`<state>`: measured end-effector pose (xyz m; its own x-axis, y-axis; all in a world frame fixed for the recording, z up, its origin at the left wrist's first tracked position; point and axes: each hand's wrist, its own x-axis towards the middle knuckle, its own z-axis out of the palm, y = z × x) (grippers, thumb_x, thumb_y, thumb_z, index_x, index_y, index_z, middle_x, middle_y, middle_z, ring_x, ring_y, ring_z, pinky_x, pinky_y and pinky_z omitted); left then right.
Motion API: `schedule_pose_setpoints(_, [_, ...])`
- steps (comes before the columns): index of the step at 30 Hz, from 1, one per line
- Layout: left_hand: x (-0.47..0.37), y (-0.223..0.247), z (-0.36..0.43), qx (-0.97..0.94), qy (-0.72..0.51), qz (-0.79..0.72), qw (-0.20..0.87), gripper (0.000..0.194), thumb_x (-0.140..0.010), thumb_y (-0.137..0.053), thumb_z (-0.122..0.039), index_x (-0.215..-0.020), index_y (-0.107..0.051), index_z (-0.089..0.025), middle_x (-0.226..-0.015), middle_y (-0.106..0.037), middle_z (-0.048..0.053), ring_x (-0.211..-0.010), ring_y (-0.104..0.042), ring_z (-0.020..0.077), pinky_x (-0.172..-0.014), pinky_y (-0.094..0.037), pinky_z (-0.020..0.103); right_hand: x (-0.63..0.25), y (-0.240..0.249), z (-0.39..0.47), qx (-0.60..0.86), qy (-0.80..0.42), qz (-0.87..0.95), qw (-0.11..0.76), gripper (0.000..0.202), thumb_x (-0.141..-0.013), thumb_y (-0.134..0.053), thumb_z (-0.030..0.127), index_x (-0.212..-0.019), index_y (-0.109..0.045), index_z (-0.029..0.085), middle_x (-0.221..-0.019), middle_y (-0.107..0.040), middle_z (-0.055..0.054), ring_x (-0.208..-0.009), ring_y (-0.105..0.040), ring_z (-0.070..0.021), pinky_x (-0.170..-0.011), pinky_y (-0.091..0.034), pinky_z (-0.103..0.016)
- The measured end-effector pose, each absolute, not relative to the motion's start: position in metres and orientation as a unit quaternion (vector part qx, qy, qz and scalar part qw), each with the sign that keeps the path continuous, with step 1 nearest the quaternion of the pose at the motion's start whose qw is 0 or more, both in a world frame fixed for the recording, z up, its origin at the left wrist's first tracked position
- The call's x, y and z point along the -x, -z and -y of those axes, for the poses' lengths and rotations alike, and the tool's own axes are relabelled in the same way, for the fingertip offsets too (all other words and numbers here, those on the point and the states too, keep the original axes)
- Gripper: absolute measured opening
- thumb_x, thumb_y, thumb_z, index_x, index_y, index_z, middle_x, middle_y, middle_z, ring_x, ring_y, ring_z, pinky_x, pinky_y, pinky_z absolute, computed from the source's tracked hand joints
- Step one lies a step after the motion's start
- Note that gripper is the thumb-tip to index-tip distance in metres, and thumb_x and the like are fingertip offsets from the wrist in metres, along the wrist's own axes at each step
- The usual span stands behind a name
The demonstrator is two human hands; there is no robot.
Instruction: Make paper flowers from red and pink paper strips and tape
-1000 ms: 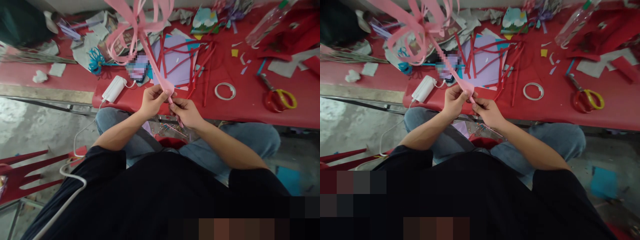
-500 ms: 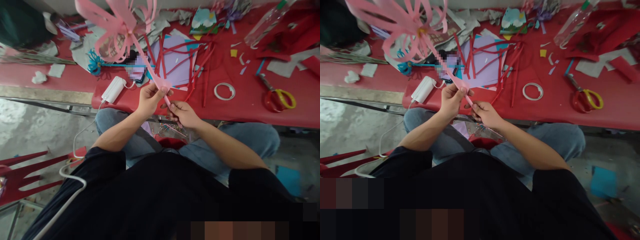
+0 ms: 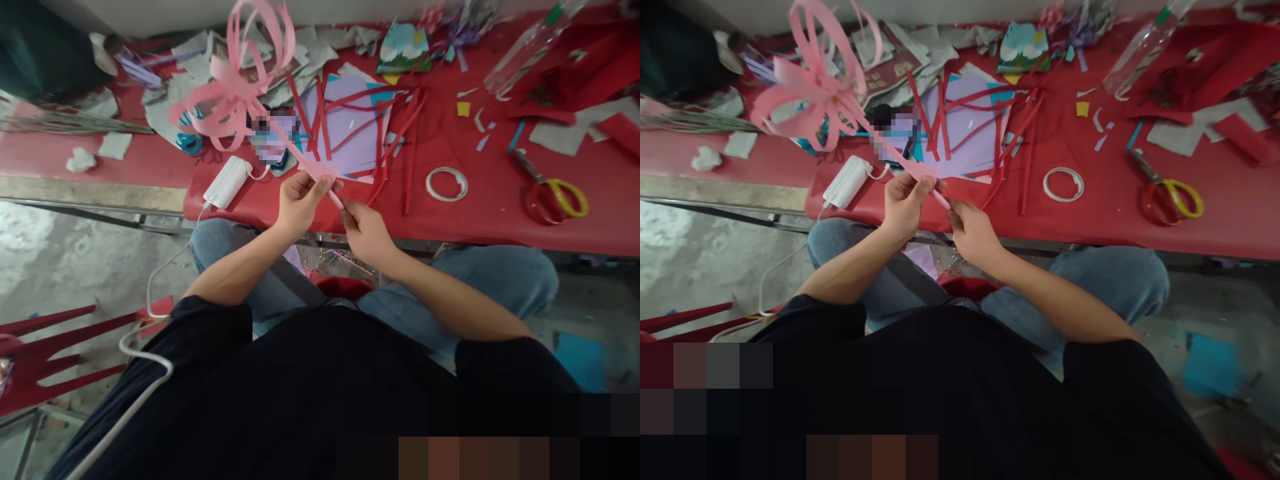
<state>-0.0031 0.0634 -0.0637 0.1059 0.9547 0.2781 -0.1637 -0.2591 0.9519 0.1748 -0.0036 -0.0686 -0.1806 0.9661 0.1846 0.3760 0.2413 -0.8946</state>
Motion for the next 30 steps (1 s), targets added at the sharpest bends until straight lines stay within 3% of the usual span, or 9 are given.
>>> schedule_pose_setpoints(7, [0.005, 0.071, -0.066, -0.546, -0.549, -0.347, 0.53, 0.045, -0.098, -0.084, -0.065, -0.105, -0.079, -0.021, -0.092, -0.083, 0.003, -0.089, -0.084, 0.0158, -0.085, -0.071, 0.03, -0.174, 0.075, 0.004, 0.513, -0.378, 0.649, 0.416, 0.035, -0.108, -0.064, 0.034, -0.136, -0.081, 0.023, -0.096, -0.068, -0.005, -0.083, -0.06, -0.0214, -0.083, -0.053, -0.039])
schedule_pose_setpoints(14, [0.006, 0.078, -0.069, -0.552, -0.518, -0.412, 0.508, 0.051, -0.096, -0.083, -0.07, -0.101, -0.081, -0.02, -0.092, -0.081, 0.003, -0.079, -0.074, 0.0102, -0.073, -0.063, 0.022, -0.176, 0.078, -0.002, 0.545, -0.372, 0.626, 0.416, 0.031, -0.101, -0.07, 0.029, -0.126, -0.085, 0.023, -0.094, -0.063, -0.004, -0.083, -0.059, -0.0216, -0.084, -0.052, -0.04])
schedule_pose_setpoints(21, [0.01, 0.076, -0.065, -0.524, -0.524, -0.426, 0.519, 0.053, -0.094, -0.087, -0.067, -0.121, -0.081, -0.022, -0.097, -0.081, 0.004, -0.083, -0.077, 0.0122, -0.081, -0.068, 0.026, -0.18, 0.074, -0.005, 0.515, -0.395, 0.649, 0.397, 0.026, -0.098, -0.072, 0.027, -0.121, -0.083, 0.025, -0.097, -0.067, -0.004, -0.085, -0.061, -0.0217, -0.084, -0.052, -0.039])
schedule_pose_setpoints(25, [0.013, 0.073, -0.064, -0.498, -0.545, -0.422, 0.526, 0.053, -0.09, -0.091, -0.065, -0.121, -0.08, -0.024, -0.099, -0.082, 0.005, -0.09, -0.08, 0.0151, -0.08, -0.069, 0.026, -0.192, 0.06, -0.012, 0.496, -0.401, 0.694, 0.335, 0.023, -0.101, -0.078, 0.034, -0.12, -0.083, 0.021, -0.111, -0.078, -0.008, -0.095, -0.069, -0.0229, -0.092, -0.056, -0.04])
schedule_pose_setpoints(28, [0.016, 0.073, -0.066, -0.504, -0.55, -0.416, 0.519, 0.049, -0.094, -0.087, -0.063, -0.122, -0.079, -0.024, -0.097, -0.082, 0.004, -0.09, -0.079, 0.0143, -0.081, -0.069, 0.026, -0.217, 0.041, -0.022, 0.501, -0.401, 0.712, 0.285, 0.035, -0.109, -0.074, 0.041, -0.134, -0.08, 0.018, -0.128, -0.083, -0.013, -0.109, -0.075, -0.0245, -0.103, -0.056, -0.041])
schedule_pose_setpoints(30, [0.017, 0.073, -0.066, -0.512, -0.552, -0.413, 0.513, 0.049, -0.098, -0.085, -0.062, -0.126, -0.077, -0.024, -0.093, -0.081, 0.002, -0.086, -0.079, 0.013, -0.082, -0.069, 0.026, -0.246, 0.03, -0.03, 0.525, -0.362, 0.728, 0.252, 0.042, -0.107, -0.079, 0.041, -0.141, -0.078, 0.017, -0.13, -0.083, -0.015, -0.113, -0.074, -0.028, -0.104, -0.053, -0.044])
